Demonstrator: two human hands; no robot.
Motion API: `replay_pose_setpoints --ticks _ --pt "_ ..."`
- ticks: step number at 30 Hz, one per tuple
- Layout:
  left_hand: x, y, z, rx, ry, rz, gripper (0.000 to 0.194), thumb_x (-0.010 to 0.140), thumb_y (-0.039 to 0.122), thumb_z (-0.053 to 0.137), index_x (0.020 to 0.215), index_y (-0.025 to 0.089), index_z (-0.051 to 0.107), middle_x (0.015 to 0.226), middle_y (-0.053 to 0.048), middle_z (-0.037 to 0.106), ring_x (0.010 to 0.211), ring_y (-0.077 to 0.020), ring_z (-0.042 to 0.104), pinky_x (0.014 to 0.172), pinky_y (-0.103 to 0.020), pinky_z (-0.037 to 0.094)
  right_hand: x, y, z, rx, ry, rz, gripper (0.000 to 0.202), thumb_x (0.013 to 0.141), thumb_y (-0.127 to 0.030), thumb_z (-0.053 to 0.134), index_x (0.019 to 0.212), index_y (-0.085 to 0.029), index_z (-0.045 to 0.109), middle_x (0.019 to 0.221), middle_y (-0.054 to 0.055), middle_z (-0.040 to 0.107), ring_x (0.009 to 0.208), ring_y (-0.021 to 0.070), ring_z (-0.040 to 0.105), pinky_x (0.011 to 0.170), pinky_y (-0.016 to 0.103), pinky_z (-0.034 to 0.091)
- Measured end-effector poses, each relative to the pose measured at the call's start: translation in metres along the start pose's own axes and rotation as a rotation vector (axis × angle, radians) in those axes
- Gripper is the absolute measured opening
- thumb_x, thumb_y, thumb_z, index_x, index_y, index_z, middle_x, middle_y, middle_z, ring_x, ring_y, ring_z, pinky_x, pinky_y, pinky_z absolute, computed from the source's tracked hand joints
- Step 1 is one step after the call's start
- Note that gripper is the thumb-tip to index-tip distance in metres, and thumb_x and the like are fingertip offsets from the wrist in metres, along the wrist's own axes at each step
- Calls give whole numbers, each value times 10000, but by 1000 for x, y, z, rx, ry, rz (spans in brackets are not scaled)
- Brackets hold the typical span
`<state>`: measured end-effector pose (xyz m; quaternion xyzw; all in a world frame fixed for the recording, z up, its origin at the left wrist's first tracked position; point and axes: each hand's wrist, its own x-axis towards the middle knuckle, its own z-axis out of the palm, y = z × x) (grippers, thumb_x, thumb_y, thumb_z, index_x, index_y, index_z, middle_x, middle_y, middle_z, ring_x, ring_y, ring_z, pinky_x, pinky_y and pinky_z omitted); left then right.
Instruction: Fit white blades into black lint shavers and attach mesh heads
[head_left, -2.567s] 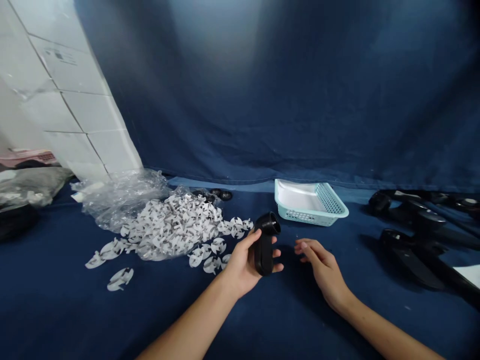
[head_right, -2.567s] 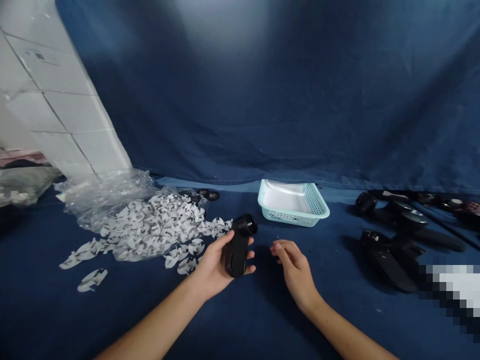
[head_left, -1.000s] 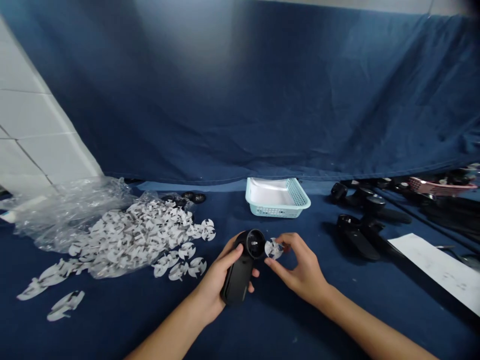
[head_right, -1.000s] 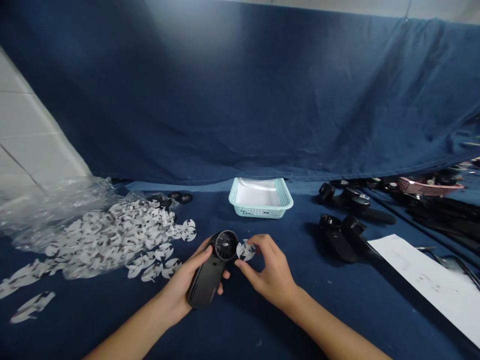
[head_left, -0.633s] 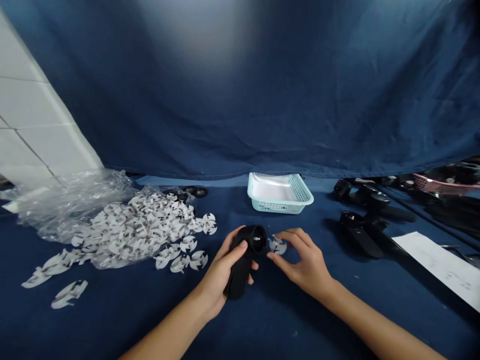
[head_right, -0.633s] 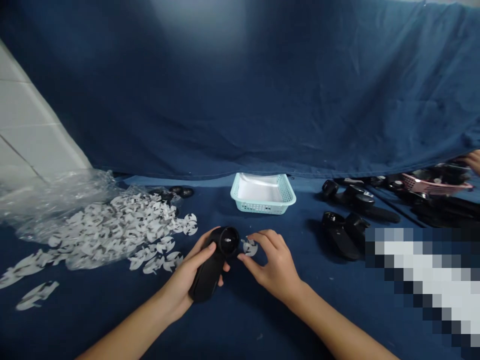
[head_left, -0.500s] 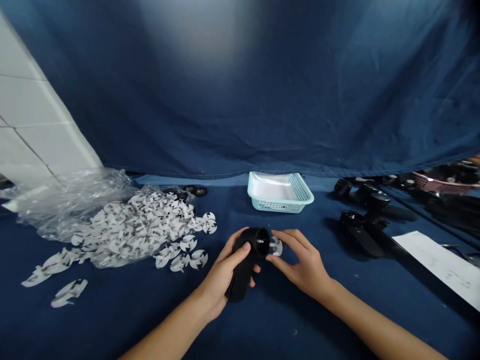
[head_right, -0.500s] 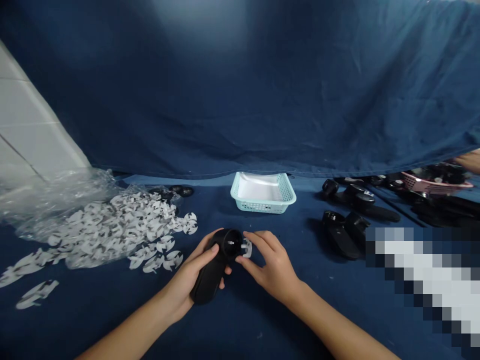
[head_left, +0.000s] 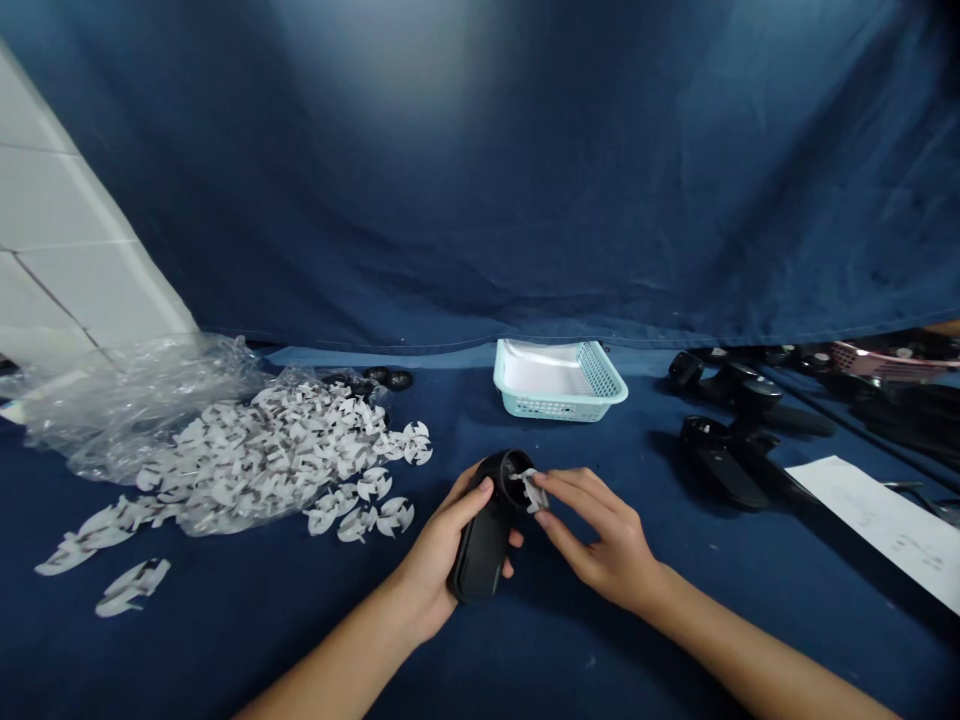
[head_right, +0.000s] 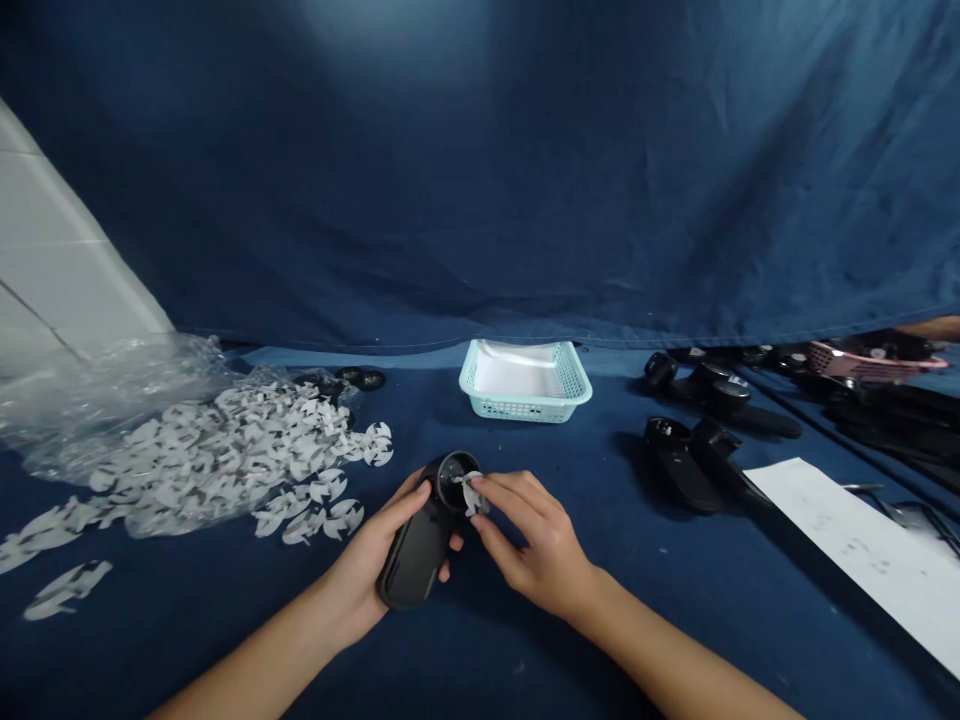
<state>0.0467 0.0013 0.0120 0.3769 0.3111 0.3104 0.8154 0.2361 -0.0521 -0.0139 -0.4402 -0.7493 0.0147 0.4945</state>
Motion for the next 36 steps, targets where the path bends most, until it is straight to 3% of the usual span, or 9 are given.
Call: replay_pose_setpoints --ticks 6,13,20,30,36 --pt "3 0 0 -16 11 1 395 920 386 537 1285 250 474 970 -83 632 654 -167 643 491 -261 513 2 2 1 14 19 123 386 865 -197 635 1242 -249 573 1164 106 611 1091 255 576 922 457 509" --pt "1 -3 -2 -25 -5 -11 380 915 390 547 1258 242 477 936 -81 638 664 -179 646 503 -271 519 2 5 1 86 -68 191 482 861 -237 653 1321 -244 512 1224 95 591 1117 239 557 943 430 500" --pt "4 -5 -3 -41 -11 -15 386 906 387 563 1250 232 480 953 -92 641 679 -191 649 506 -281 517 2 1 2 9 36 107 300 884 -168 611 1179 -220 600 1133 98 597 1067 233 570 923 414 495" --pt "4 -6 -1 10 11 0 411 898 392 577 1271 251 479 958 -72 629 696 -195 649 514 -284 515 3 -1 5 72 117 184 202 938 -135 507 1053 -214 653 978 65 589 914 177 595 809 321 501" --pt "3 -5 -1 17 12 -3 403 903 394 564 1268 241 489 957 -82 636 676 -187 648 513 -282 512 3 2 8 211 117 398 170 932 -273 557 1070 -216 639 996 65 620 895 187 619 773 313 524"
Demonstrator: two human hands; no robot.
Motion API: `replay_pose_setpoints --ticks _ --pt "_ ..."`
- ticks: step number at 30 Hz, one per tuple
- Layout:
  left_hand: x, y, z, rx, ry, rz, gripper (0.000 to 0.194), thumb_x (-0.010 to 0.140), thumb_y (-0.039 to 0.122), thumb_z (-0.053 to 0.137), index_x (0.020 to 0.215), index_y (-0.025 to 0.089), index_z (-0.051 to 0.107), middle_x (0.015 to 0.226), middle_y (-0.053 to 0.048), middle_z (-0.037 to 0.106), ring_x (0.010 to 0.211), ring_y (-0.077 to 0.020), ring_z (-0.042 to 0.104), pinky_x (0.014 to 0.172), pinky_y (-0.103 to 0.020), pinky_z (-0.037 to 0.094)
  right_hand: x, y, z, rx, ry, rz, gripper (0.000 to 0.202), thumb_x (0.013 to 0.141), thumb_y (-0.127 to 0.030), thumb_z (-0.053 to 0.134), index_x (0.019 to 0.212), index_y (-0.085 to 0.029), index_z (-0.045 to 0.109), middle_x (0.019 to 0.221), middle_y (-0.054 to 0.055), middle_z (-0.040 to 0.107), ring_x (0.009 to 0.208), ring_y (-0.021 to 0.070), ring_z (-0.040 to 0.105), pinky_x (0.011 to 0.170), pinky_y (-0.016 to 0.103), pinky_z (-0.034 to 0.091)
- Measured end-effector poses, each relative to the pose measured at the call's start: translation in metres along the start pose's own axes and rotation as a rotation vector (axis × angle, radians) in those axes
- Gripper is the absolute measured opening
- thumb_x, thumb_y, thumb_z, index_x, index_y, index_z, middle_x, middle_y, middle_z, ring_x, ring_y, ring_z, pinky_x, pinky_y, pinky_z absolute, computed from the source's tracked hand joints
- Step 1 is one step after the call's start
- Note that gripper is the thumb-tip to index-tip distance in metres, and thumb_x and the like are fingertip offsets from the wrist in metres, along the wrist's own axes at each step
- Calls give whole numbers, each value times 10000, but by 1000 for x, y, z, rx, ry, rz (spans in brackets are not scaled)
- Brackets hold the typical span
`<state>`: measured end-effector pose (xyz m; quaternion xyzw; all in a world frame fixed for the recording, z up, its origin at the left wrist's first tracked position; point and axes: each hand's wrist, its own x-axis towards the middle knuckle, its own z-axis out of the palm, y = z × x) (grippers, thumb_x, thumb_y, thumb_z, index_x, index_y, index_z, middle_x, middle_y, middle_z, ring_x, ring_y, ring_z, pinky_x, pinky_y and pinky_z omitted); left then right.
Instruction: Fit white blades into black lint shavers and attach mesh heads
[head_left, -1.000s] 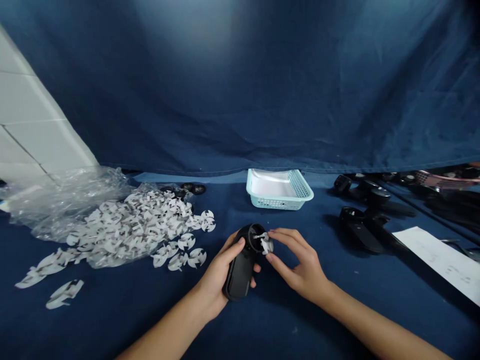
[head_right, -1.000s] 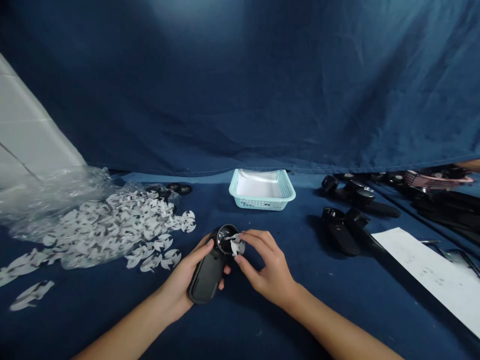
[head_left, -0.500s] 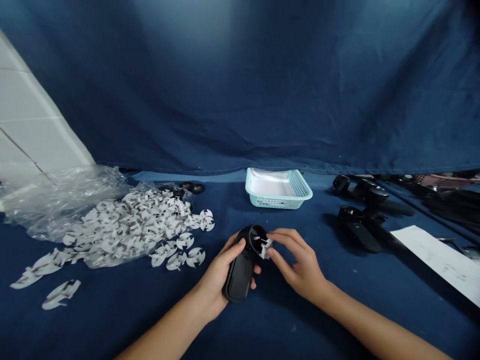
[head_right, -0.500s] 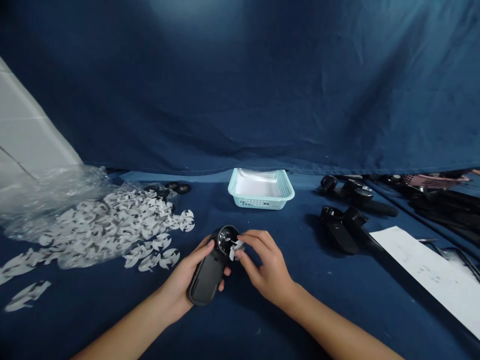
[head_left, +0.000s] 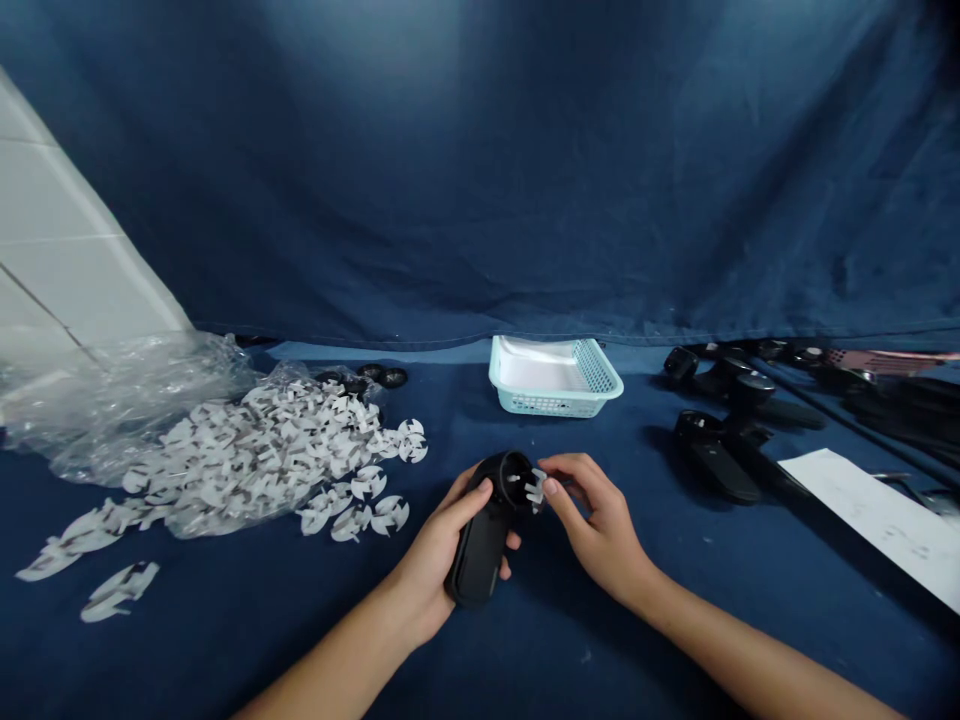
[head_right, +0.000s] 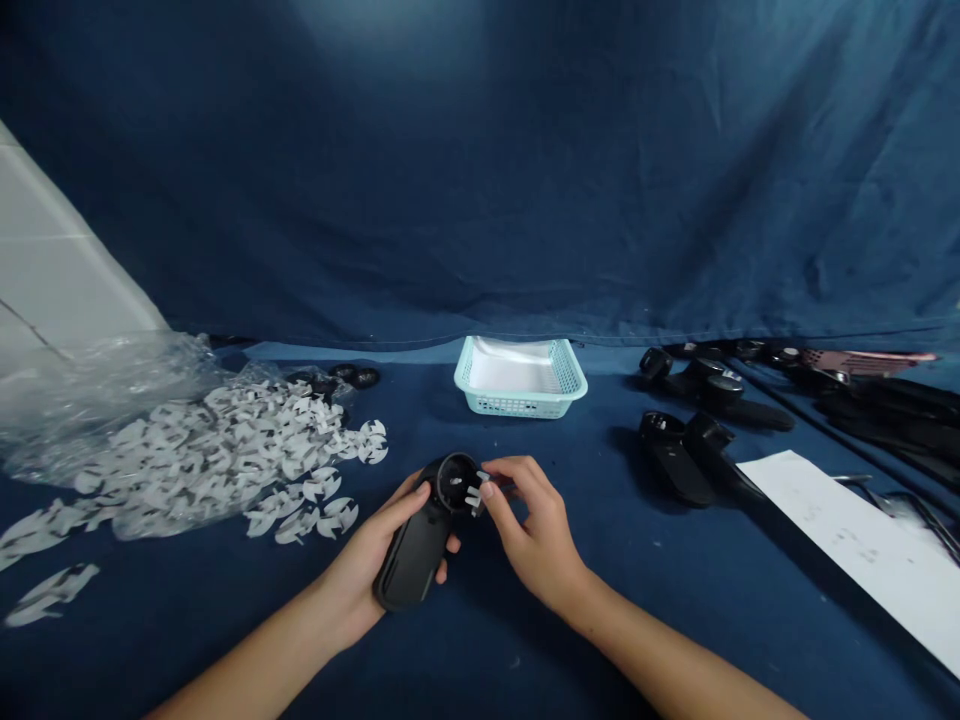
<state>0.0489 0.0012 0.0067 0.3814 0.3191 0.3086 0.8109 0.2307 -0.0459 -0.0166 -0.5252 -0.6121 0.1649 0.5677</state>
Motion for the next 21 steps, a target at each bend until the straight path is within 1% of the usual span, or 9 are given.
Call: replay_pose_setpoints --ticks 3,5,8,11,13,15,18,21 --pt "-1 0 0 11 10 -6 415 900 400 567 1277 246 485 949 -83 635 687 -191 650 515 -279 512 1 0 0 130 -48 176 185 923 -357 576 995 -211 662 909 46 673 830 181 650 769 313 533" --pt "-2 0 0 15 13 -10 426 897 409 571 1282 250 482 946 -83 633 694 -193 650 518 -278 513 2 0 0 240 -56 262 208 903 -390 602 975 -203 660 842 32 687 770 172 662 746 306 545" --pt "-1 0 0 17 18 -4 436 894 417 572 1288 256 480 942 -80 627 700 -197 652 516 -278 512 1 1 1 314 6 289 220 865 -386 653 987 -203 644 822 24 690 741 167 669 711 296 562" --pt "-1 0 1 13 32 4 443 890 415 576 1293 261 478 964 -77 618 686 -192 650 501 -275 506 -3 2 1 210 84 192 218 856 -331 668 1038 -215 638 928 48 694 836 192 679 736 316 577" --pt "-1 0 2 22 39 6 450 886 412 582 1297 259 479 968 -77 615 672 -183 645 494 -270 503 -6 1 2 101 118 67 243 855 -276 665 1090 -222 632 1017 68 679 911 210 670 769 344 581" --pt "-3 0 4 44 46 6 464 883 413 587 1307 262 476 959 -77 616 655 -172 639 486 -260 499 -8 -1 2 -4 135 -68 290 850 -219 659 1138 -225 621 1071 81 664 938 220 661 803 380 576" --pt "-5 0 6 84 53 7 491 878 420 596 1327 273 462 961 -78 617 642 -160 632 480 -244 490 -8 -4 0 -110 115 -228 357 844 -159 641 1193 -222 595 1120 96 656 986 236 646 862 429 553" --pt "-6 0 8 108 53 10 532 870 431 607 1349 270 445 923 -73 614 656 -166 632 497 -249 492 -7 -7 0 -144 82 -286 399 846 -138 629 1233 -219 574 1134 103 658 1025 247 636 881 441 547"
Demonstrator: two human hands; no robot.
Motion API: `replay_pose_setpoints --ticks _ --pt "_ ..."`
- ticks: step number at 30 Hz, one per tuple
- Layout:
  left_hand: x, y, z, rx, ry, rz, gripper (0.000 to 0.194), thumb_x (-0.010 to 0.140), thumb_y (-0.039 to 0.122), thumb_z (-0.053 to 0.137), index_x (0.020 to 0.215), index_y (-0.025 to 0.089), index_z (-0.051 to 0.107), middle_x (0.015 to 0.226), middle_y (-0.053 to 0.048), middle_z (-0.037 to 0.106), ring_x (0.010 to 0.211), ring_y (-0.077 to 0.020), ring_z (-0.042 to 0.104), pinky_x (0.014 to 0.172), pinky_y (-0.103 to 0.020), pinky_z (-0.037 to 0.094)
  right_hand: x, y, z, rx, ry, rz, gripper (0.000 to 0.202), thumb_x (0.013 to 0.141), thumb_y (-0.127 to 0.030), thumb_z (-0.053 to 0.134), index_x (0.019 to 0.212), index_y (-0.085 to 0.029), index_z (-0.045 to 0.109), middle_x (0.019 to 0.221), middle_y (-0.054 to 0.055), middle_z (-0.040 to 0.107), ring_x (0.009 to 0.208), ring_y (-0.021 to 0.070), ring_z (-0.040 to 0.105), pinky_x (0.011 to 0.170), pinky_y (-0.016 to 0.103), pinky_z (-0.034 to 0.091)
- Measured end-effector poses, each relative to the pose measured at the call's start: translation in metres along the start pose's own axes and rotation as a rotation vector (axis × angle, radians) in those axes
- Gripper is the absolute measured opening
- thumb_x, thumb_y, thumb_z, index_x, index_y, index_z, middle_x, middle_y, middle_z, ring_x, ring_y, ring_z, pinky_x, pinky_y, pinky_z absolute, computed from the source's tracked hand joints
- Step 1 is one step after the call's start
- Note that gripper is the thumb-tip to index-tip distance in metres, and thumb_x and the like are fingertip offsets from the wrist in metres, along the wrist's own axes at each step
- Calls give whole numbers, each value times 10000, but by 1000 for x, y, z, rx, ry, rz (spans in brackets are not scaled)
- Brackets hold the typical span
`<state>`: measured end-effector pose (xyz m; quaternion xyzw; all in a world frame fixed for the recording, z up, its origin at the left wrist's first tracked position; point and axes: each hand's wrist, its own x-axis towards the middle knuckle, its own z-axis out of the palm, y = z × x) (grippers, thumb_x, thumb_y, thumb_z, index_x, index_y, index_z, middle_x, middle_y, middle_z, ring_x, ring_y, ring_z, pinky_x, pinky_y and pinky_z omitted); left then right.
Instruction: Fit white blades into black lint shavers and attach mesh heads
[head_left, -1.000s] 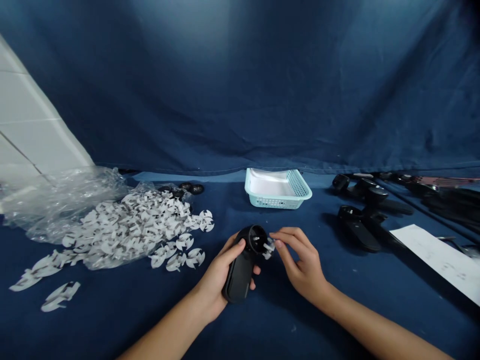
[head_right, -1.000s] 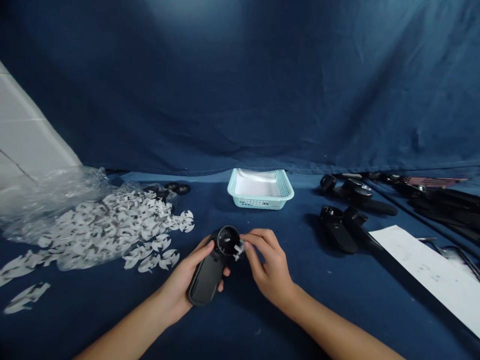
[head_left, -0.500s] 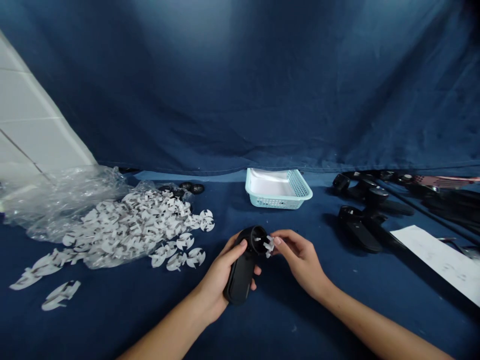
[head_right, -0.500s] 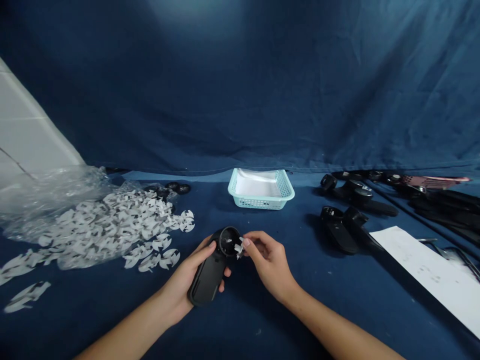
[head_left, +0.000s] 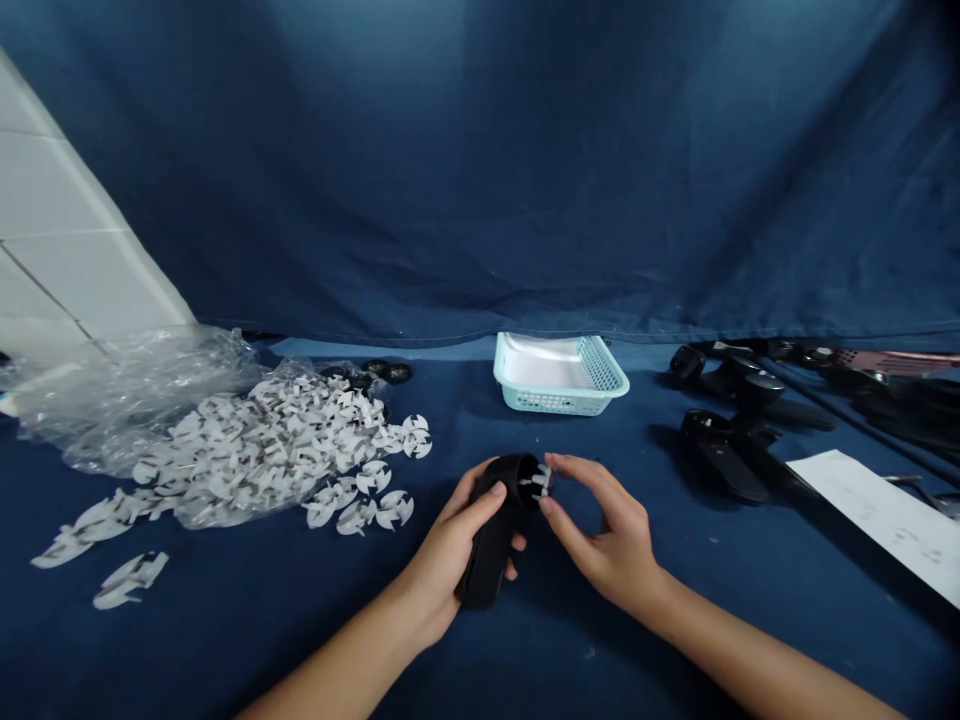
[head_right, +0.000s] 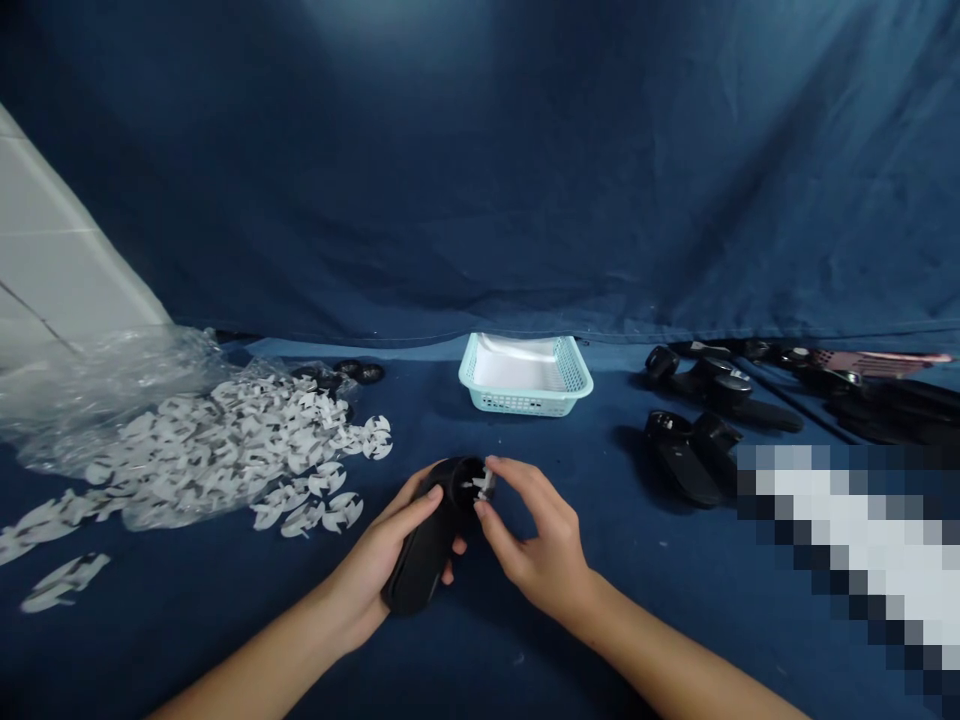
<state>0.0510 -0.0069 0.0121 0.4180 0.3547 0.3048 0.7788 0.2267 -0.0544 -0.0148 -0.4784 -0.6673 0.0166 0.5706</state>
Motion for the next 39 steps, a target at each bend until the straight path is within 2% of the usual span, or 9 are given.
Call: replay_pose_setpoints --ticks 9,14,21,27,30,39 --pt "0 -1 -1 59 1 9 518 882 444 583 1353 290 429 875 -52 601 699 -189 634 521 -270 496 1 -1 0 14 -45 -44 447 836 -103 645 1260 -217 560 1151 95 657 1058 228 626 914 401 538" --pt "0 -1 -1 85 11 1 576 873 442 597 1385 282 388 851 -57 603 707 -201 637 523 -274 494 1 3 1 21 -90 -52 416 853 -126 641 1249 -225 565 1179 98 650 1102 236 610 943 425 528" --pt "0 -2 -1 86 7 -4 605 872 463 591 1404 266 381 767 -53 610 685 -204 637 526 -268 491 0 6 2 7 -37 -5 207 833 -202 681 1031 -222 625 1156 105 616 1094 269 597 936 481 509" --pt "1 -1 -3 29 15 5 520 885 443 576 1356 267 443 873 -75 620 659 -184 640 498 -255 490 2 9 -2 -104 -45 -20 172 865 -198 635 1020 -254 688 1074 85 576 1008 255 568 836 453 511" --pt "2 -1 -3 18 10 1 527 882 451 577 1356 263 441 880 -80 624 653 -186 645 494 -254 493 2 12 -2 -91 -63 -20 213 888 -145 572 1032 -251 687 1071 85 569 1001 243 566 843 443 504" --pt "2 -2 -3 67 10 -10 526 884 462 573 1357 279 435 878 -84 646 635 -188 652 490 -252 483 2 15 -1 -101 -50 -24 182 865 -145 615 1005 -242 680 1070 82 578 999 239 574 840 427 505"
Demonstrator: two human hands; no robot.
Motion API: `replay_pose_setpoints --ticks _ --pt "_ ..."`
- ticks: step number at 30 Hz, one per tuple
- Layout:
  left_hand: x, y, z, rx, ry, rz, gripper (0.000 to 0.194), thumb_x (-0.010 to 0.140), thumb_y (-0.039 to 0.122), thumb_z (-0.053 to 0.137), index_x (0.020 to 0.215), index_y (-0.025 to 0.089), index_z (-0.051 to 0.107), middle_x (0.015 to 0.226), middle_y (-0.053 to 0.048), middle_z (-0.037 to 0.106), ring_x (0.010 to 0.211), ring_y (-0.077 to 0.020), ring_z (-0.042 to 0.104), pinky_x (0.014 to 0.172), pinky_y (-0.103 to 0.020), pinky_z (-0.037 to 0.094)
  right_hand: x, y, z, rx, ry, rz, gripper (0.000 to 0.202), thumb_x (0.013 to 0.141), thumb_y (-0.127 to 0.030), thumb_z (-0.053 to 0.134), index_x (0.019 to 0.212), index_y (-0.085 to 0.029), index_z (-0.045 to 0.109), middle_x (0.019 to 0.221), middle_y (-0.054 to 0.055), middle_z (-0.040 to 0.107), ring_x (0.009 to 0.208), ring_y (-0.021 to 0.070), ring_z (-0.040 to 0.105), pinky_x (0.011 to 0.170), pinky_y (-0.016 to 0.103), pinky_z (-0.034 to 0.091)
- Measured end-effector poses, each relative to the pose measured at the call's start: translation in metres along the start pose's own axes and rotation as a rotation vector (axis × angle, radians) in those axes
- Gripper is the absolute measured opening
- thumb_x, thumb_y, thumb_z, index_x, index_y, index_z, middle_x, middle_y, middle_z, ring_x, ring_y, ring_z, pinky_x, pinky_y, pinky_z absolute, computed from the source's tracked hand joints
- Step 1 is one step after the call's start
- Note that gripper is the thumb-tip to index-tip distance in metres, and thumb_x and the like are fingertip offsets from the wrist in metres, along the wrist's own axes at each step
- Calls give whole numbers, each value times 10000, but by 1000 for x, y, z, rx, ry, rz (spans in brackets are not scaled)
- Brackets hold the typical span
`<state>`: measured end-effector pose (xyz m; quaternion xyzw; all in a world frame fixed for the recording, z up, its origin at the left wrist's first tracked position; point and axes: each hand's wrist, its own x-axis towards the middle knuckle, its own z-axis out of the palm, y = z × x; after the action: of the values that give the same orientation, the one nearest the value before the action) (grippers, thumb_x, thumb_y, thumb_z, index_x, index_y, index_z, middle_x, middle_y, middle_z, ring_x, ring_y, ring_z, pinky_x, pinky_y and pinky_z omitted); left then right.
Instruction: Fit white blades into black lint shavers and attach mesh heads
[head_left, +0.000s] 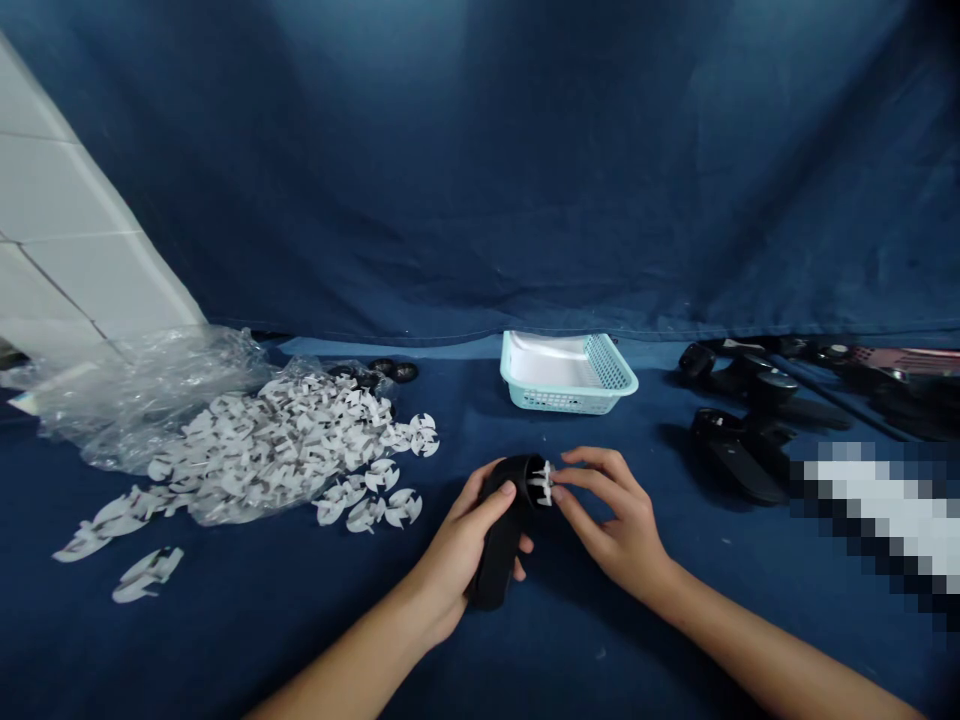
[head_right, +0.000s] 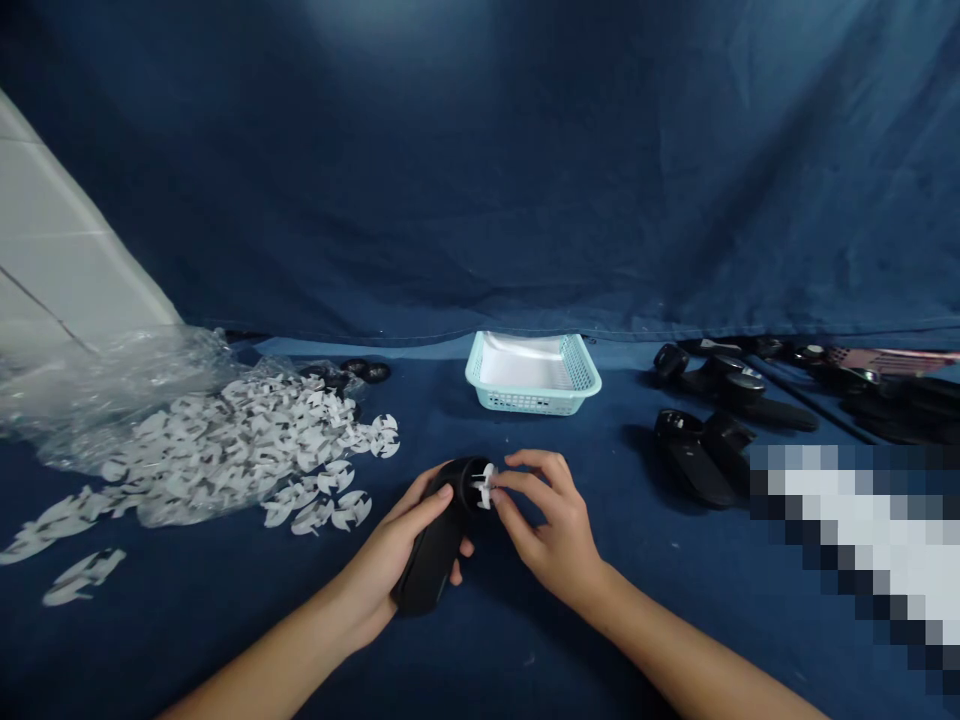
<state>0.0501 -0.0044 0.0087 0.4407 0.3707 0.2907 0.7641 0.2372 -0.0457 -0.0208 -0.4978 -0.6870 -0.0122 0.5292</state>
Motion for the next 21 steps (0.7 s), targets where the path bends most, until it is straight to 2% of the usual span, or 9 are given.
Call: replay_pose_setpoints --ticks 5,13,19,21 --pt "0 1 0 -8 0 -1 566 875 457 586 1374 241 427 816 -75 634 590 -177 640 470 -247 480 0 1 -1 -22 5 6 145 860 -182 630 968 -253 696 1079 81 589 999 251 579 825 443 508" --pt "0 1 0 -19 5 11 514 882 447 574 1344 259 447 917 -90 636 629 -179 648 475 -253 493 -1 1 0 15 -28 11 169 880 -139 559 967 -228 672 1108 98 586 1032 255 572 860 447 499" --pt "0 1 0 11 -4 -2 507 902 452 537 1356 255 431 789 -66 626 598 -184 639 481 -255 487 0 0 1 28 -33 35 139 857 -147 617 967 -224 654 1097 92 583 1037 247 565 897 446 476" --pt "0 1 0 21 -6 2 499 901 452 536 1351 262 434 823 -72 633 595 -180 639 481 -256 485 0 0 1 32 -28 41 129 862 -150 618 960 -225 658 1091 89 584 1038 243 564 904 442 471"
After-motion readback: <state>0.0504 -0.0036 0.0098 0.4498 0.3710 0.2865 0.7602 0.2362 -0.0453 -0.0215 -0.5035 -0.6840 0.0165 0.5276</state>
